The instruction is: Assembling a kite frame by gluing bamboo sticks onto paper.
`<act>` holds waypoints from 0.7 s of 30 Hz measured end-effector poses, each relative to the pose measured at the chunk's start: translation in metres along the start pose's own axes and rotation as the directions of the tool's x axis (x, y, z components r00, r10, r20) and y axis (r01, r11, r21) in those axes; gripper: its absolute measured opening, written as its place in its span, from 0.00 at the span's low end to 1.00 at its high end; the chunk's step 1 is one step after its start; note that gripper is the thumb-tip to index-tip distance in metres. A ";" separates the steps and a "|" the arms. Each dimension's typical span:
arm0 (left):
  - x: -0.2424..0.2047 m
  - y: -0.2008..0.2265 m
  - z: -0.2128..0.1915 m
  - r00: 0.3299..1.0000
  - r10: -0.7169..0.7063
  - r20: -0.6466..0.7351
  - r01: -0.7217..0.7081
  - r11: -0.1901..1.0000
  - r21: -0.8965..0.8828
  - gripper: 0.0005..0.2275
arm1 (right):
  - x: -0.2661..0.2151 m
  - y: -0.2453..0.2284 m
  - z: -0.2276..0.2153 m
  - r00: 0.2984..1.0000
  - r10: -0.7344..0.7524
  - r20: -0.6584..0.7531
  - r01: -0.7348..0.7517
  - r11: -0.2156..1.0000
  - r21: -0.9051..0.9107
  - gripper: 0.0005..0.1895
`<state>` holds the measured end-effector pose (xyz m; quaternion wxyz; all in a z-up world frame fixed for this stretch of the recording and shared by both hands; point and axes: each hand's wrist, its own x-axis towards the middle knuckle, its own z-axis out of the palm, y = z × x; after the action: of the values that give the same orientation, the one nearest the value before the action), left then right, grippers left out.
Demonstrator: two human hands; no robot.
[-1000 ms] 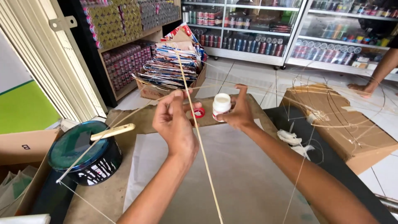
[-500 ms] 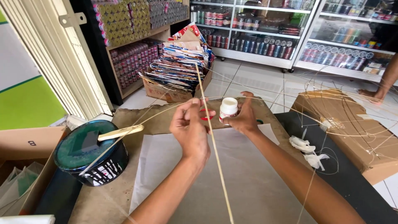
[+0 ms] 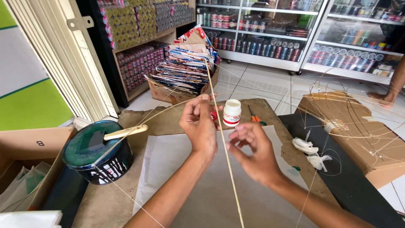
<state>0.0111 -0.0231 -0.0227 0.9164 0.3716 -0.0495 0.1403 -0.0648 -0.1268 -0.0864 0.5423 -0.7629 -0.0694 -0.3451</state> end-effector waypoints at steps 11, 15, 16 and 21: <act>-0.009 0.051 0.017 0.966 0.201 0.162 -0.200 0.980 -0.024 0.06 | -0.044 -0.048 -0.024 0.962 0.053 0.267 -0.042 0.998 -0.045 0.16; -0.005 0.068 0.017 0.855 0.470 0.222 -0.462 0.882 -0.088 0.04 | -0.052 -0.029 -0.045 0.908 0.276 0.314 -0.280 0.959 -0.032 0.22; -0.003 0.072 0.017 0.853 0.472 0.223 -0.464 0.881 -0.091 0.04 | -0.050 -0.033 -0.051 0.910 0.272 0.313 -0.277 0.960 -0.032 0.22; 0.002 0.092 0.013 0.788 0.571 0.230 -0.586 0.811 -0.003 0.04 | -0.036 -0.053 -0.074 0.727 0.686 0.033 -0.682 0.727 -0.085 0.23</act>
<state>-0.0140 0.0308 0.0486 0.8050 0.3827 -0.2570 0.3735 -0.1512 -0.1608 -0.0539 0.6030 -0.7628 0.2111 -0.0992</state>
